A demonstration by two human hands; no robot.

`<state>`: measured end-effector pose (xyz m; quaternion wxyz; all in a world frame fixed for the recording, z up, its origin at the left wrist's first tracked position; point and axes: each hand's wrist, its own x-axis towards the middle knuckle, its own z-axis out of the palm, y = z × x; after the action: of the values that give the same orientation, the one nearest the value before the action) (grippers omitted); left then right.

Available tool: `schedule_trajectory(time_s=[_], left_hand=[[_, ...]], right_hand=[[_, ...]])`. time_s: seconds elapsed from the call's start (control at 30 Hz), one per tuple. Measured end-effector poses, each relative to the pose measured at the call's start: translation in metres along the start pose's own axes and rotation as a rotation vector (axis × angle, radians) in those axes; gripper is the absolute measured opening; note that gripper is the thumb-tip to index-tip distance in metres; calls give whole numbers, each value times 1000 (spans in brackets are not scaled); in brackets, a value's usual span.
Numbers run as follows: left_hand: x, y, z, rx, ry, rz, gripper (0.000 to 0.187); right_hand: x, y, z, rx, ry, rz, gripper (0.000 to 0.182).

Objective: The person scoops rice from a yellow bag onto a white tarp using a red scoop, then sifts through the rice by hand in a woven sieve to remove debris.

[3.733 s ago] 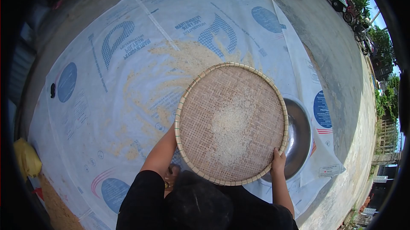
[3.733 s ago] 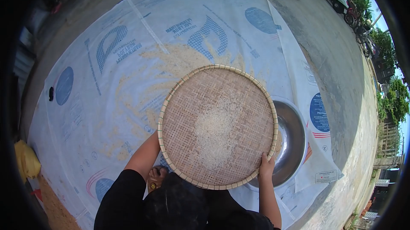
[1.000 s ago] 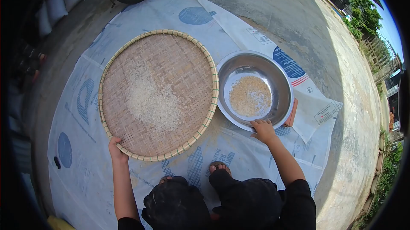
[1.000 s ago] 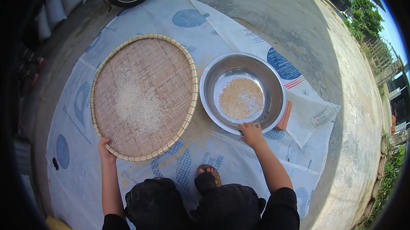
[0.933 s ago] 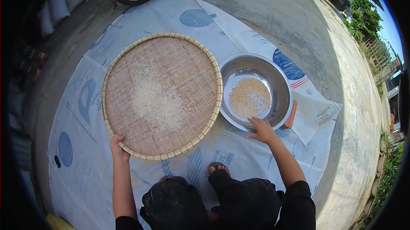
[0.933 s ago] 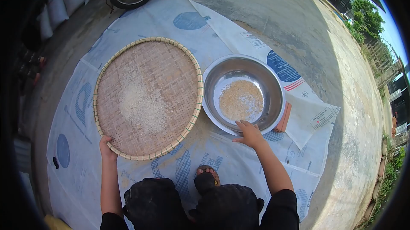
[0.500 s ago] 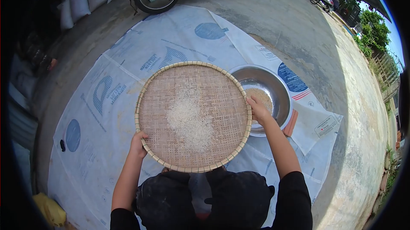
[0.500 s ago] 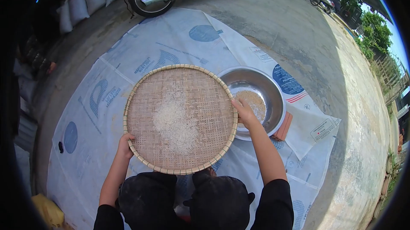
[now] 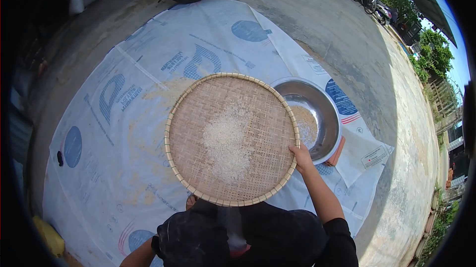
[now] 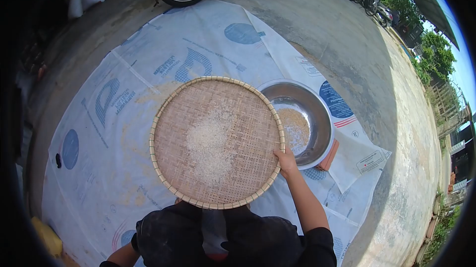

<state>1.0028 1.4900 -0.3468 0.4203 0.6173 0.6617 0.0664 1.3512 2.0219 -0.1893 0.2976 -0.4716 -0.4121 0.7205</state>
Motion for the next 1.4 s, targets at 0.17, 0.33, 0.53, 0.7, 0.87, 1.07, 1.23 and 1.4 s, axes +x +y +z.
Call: schedule_trajectory(time_s=[0.17, 0.33, 0.53, 0.7, 0.87, 1.07, 1.23, 1.4], left_hand=[[24, -40, 50, -120, -52, -62, 47], [44, -48, 89, -246, -77, -120, 48], [78, -24, 72, -331, -100, -192, 48], [85, 9, 31, -372, -104, -281, 49], [69, 61, -14, -444, -138, -371, 49], [73, 105, -73, -531, -99, -439, 50], [145, 135, -199, -1188, 540, -499, 65], [219, 188, -267, -1607, 620, -123, 51]], right_hand=[[23, 7, -12, 9, 44, 14, 29], [33, 16, -10, -1, 24, 2, 32], [44, 19, -20, -24, 25, -65, 34], [56, 33, -27, 53, -22, -96, 33], [46, 32, -30, 86, -42, -80, 30], [28, 24, -27, 100, 13, -95, 28], [26, 19, -45, 61, -25, -100, 32], [38, 2, -55, -61, -67, -100, 33]])
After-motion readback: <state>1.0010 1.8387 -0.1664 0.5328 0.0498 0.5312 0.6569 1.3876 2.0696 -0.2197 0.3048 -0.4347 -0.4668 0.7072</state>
